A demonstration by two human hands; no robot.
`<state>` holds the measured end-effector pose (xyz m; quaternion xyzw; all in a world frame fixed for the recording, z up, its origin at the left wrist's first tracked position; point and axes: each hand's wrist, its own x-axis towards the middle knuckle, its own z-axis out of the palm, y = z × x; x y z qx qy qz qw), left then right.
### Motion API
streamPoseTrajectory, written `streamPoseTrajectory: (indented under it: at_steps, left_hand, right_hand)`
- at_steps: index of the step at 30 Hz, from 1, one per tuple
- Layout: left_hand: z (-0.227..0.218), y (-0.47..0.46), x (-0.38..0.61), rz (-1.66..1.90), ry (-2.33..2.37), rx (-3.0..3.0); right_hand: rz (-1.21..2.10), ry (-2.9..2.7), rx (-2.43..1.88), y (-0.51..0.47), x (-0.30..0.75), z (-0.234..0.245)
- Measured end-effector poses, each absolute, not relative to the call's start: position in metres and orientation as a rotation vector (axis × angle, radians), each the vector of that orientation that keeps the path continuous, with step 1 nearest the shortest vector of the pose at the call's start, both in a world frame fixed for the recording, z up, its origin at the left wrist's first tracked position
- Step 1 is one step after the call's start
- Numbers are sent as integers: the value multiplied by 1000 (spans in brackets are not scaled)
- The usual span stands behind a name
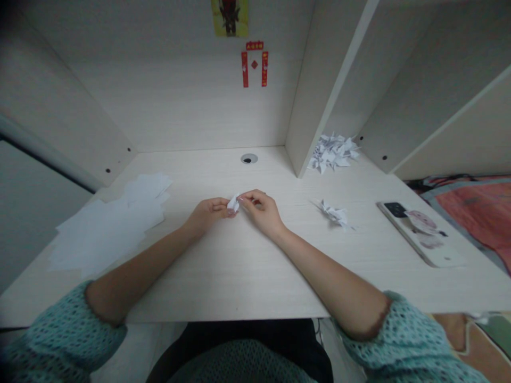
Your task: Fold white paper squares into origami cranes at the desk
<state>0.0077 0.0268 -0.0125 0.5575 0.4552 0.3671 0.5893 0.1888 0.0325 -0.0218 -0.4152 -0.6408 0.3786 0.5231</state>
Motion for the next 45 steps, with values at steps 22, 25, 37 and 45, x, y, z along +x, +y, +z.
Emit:
streamPoseTrajectory:
  at_steps: [22, 25, 37, 45]
  left_hand:
    - [-20, 17, 12, 932, 1262, 1609]
    - [-18, 17, 13, 977, 1290, 1588]
    - [-16, 19, 13, 1124, 1221, 1459]
    - [-17, 19, 12, 1124, 1170, 1384]
  right_hand:
    - [931, -1410, -1012, 24, 185, -13]
    - [911, -1404, -1010, 22, 185, -11]
    - [955, -1343, -978, 24, 186, -16]
    - [1046, -1260, -976, 25, 186, -18]
